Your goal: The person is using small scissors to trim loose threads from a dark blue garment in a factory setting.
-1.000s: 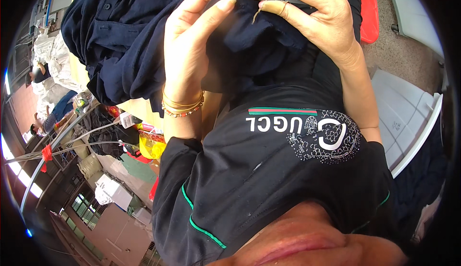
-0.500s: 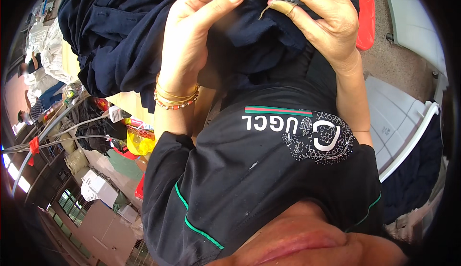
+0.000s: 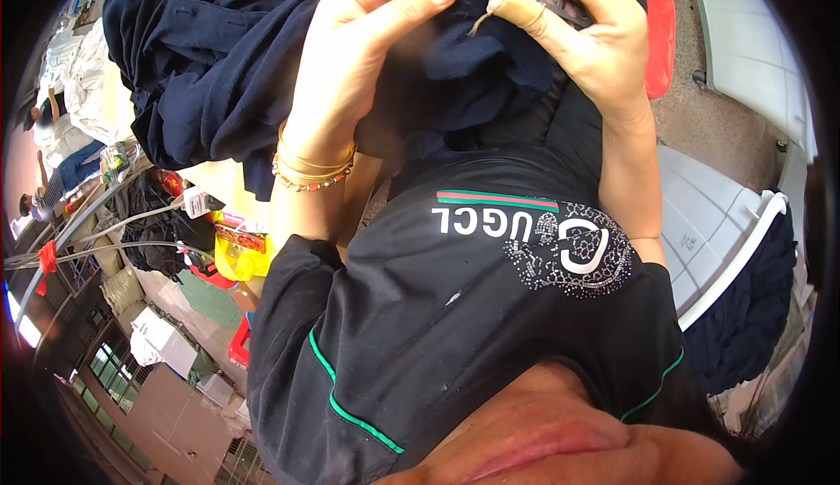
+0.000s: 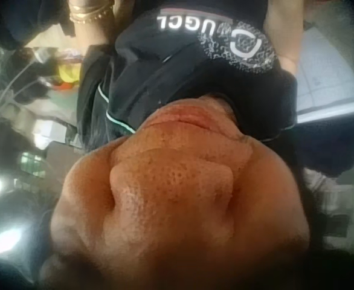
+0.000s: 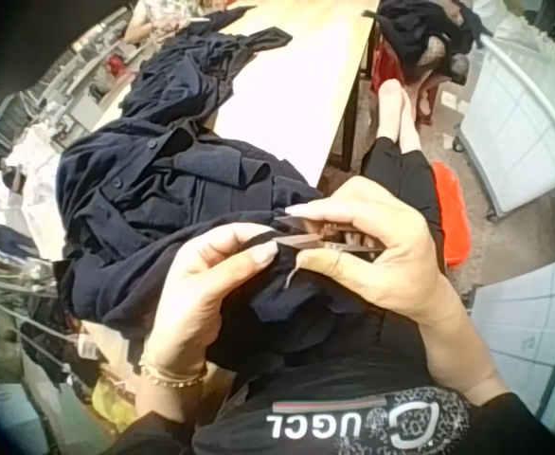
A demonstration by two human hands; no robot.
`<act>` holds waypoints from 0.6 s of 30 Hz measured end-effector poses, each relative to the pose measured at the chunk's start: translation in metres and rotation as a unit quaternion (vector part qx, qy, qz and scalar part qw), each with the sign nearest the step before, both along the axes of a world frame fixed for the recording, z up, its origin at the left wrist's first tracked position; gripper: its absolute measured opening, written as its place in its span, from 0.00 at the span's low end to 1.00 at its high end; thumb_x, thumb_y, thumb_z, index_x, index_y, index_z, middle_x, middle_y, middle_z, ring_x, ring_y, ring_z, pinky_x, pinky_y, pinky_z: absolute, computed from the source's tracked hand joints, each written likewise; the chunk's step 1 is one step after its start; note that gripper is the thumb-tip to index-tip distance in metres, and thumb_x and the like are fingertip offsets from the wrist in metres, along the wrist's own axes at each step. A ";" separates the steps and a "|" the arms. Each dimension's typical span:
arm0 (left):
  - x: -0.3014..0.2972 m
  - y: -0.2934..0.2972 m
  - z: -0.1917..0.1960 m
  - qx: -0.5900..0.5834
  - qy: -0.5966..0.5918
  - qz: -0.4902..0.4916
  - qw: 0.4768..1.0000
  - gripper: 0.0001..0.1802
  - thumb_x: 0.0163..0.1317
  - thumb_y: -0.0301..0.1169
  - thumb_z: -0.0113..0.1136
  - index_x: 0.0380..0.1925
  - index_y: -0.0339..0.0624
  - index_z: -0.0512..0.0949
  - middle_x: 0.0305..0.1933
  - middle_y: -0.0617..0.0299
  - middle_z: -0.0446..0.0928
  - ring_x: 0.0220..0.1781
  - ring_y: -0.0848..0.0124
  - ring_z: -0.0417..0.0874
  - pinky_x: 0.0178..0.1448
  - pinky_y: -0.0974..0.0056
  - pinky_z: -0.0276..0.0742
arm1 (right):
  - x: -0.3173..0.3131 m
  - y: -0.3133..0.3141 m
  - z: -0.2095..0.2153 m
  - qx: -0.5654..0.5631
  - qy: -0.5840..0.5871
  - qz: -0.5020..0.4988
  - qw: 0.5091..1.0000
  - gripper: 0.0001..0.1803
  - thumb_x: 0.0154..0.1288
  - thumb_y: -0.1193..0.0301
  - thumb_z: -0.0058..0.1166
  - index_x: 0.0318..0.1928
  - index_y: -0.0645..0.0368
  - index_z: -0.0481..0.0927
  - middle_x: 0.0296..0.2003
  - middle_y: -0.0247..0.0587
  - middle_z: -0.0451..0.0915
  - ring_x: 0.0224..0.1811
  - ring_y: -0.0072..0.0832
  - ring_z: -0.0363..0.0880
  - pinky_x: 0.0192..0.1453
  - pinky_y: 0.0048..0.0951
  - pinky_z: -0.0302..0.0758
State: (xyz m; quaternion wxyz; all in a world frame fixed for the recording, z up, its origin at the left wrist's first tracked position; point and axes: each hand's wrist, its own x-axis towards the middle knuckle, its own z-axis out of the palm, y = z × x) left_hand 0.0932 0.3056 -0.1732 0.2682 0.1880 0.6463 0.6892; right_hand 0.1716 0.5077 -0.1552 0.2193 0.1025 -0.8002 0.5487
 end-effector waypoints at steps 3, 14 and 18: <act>0.014 0.005 0.015 -0.001 0.014 -0.019 1.000 0.12 0.66 0.22 0.57 0.49 0.33 0.80 0.46 0.61 0.83 0.49 0.75 0.81 0.58 0.71 0.74 | -0.007 -0.008 0.001 -0.121 -0.100 0.065 0.985 0.17 0.53 0.74 0.73 0.42 0.64 0.82 0.28 0.29 0.75 0.29 0.14 0.70 0.34 0.17 0.68; 0.026 -0.036 0.032 -0.012 -0.001 0.020 1.000 0.13 0.68 0.27 0.56 0.51 0.34 0.79 0.44 0.66 0.82 0.48 0.79 0.80 0.56 0.75 0.71 | -0.020 0.013 0.006 0.019 -0.064 -0.055 0.996 0.09 0.59 0.74 0.67 0.29 0.62 0.78 0.22 0.22 0.72 0.25 0.10 0.66 0.31 0.13 0.61; 0.022 -0.033 0.024 0.026 -0.013 0.044 0.999 0.13 0.68 0.27 0.57 0.50 0.34 0.80 0.44 0.66 0.82 0.47 0.79 0.79 0.56 0.76 0.71 | -0.012 -0.007 0.014 -0.081 -0.082 -0.013 0.993 0.13 0.57 0.78 0.67 0.43 0.64 0.80 0.30 0.27 0.76 0.34 0.15 0.74 0.38 0.15 0.70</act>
